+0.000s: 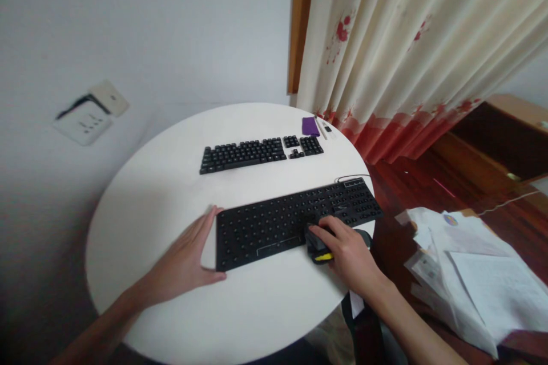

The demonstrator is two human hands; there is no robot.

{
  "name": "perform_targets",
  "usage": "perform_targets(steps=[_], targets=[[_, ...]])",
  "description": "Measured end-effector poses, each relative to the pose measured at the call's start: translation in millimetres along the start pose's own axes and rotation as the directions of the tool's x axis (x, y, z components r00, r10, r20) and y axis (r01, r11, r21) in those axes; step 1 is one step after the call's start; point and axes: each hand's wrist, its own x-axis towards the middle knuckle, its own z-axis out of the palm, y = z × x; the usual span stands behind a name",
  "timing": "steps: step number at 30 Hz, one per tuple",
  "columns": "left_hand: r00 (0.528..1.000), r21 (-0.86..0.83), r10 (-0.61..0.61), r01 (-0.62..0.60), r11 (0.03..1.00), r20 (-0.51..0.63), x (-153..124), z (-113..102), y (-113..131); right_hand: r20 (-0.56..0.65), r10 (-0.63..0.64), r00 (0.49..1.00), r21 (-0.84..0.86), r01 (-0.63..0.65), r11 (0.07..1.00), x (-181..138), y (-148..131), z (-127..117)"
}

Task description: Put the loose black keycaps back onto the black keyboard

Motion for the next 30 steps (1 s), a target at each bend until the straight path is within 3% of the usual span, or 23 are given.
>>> perform_targets(steps=[6,10,13,17,20,22,26,30], targets=[[1.000,-0.014,0.003,-0.003,1.000,0.000,-1.4,0.5,0.8,0.030,0.256,0.966,-0.097,-0.252,0.963,-10.8,45.3,-8.0],[1.000,-0.009,-0.007,0.007,1.000,0.012,-2.1,0.7,0.2,-0.082,0.330,0.940,-0.191,-0.340,0.921,-18.7,62.0,-20.7],[1.000,-0.005,-0.003,0.003,1.000,0.021,-2.3,0.5,-0.2,-0.116,0.279,0.953,-0.134,-0.293,0.947,-11.3,31.8,-17.5],[1.000,-0.008,-0.010,0.010,1.000,0.029,-2.0,-0.3,1.0,-0.004,-0.005,1.000,0.016,0.005,1.000,15.0,-52.0,5.1],[1.000,-0.019,-0.001,0.001,1.000,0.019,-1.6,-1.7,3.5,0.094,-0.276,0.957,0.036,0.274,0.961,36.9,-112.8,27.5],[1.000,-0.028,0.013,-0.013,1.000,0.004,-1.4,-2.7,5.3,0.147,-0.392,0.908,0.014,0.394,0.919,47.7,-139.7,41.1],[1.000,-0.024,0.026,-0.026,0.999,-0.005,-1.2,-3.7,7.0,0.165,-0.395,0.904,-0.043,0.407,0.913,56.6,-156.3,56.4],[1.000,-0.007,0.011,-0.011,1.000,-0.009,-0.5,-3.4,6.4,0.165,-0.285,0.944,-0.083,0.302,0.950,51.2,-138.1,54.6]])
